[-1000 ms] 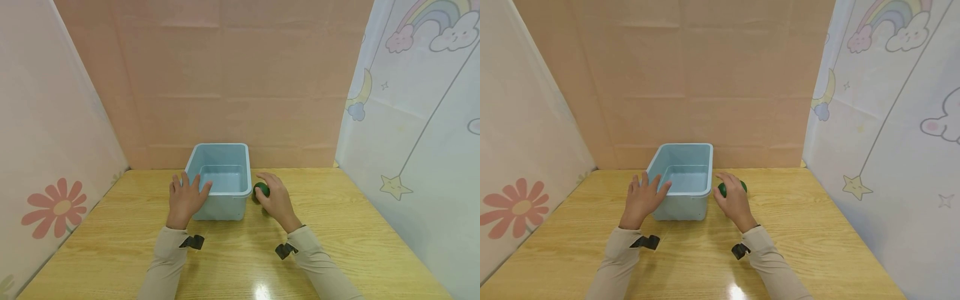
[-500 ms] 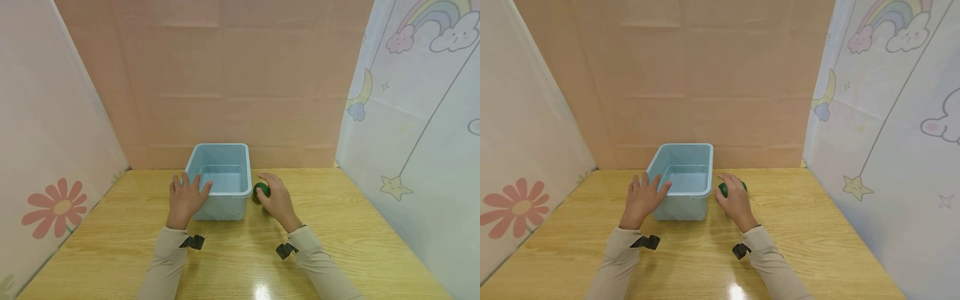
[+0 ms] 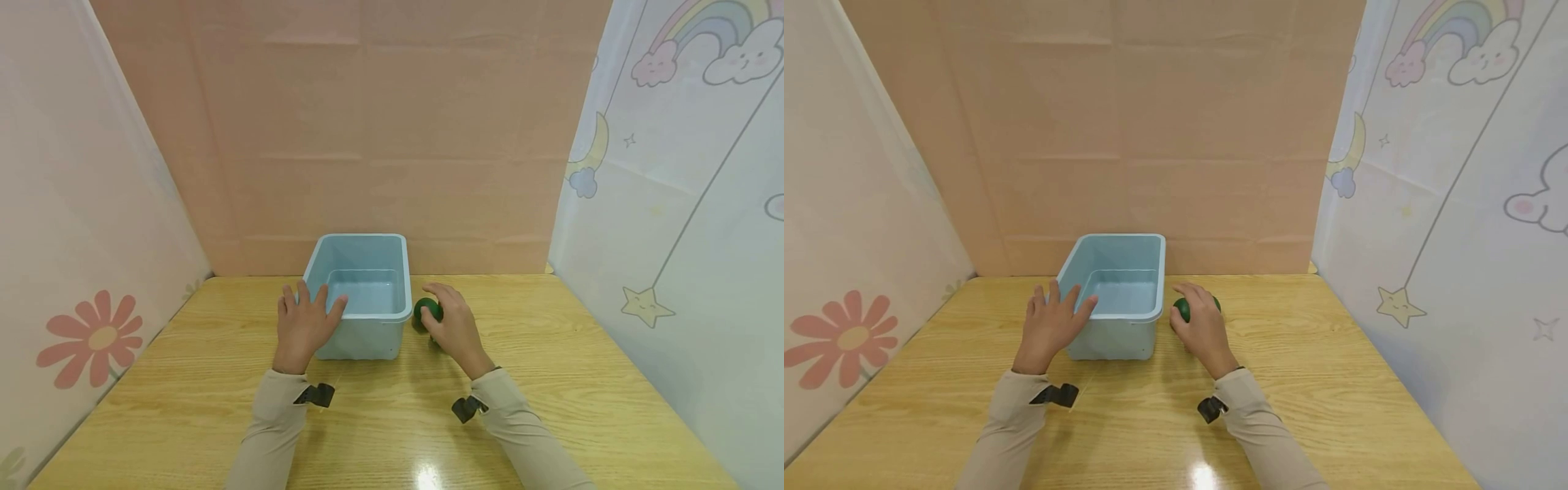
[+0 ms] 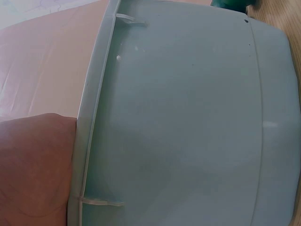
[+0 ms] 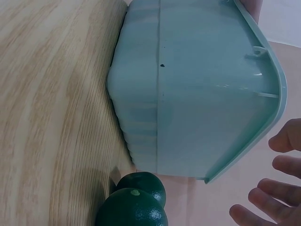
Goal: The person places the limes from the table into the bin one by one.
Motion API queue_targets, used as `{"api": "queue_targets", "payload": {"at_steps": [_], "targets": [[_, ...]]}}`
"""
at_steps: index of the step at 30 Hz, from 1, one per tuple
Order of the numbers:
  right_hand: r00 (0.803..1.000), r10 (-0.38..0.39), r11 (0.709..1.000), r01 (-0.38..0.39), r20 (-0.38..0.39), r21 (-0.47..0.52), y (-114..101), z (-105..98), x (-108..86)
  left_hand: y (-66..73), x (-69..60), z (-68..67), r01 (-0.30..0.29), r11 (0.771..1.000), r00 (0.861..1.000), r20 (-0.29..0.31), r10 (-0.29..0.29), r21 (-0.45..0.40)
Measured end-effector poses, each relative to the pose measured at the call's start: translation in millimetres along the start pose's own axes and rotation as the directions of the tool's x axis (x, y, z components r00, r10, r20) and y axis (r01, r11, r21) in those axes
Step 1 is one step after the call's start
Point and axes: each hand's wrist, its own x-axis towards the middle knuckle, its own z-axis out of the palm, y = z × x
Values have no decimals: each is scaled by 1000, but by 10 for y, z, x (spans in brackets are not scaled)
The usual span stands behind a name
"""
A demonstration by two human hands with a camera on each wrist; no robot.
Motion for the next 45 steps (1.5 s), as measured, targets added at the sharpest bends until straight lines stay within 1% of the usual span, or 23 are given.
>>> {"api": "queue_targets", "payload": {"at_steps": [4, 11, 18, 28, 45], "targets": [[1000, 7, 1000, -7, 0, -5, 14, 5, -2, -1, 4, 5, -3, 1000, 1000, -7, 3, 2], [1000, 18, 1000, -18, 11, -19, 35, 13, -8, 0, 3, 3, 2, 1000, 1000, 0, -2, -8], [998, 54, 998, -53, 42, -23, 40, 9, -17, 2, 4, 1, 1, 1000, 1000, 1, -1, -7], [995, 81, 996, -79, 59, -33, 60, 11, -18, 4, -1, -11, 15, 1000, 1000, 28, -15, -25], [984, 146, 988, -140, 98, -66, 116, 38, -22, -3, 1, -13, 17, 999, 999, 34, -16, -28]]}}
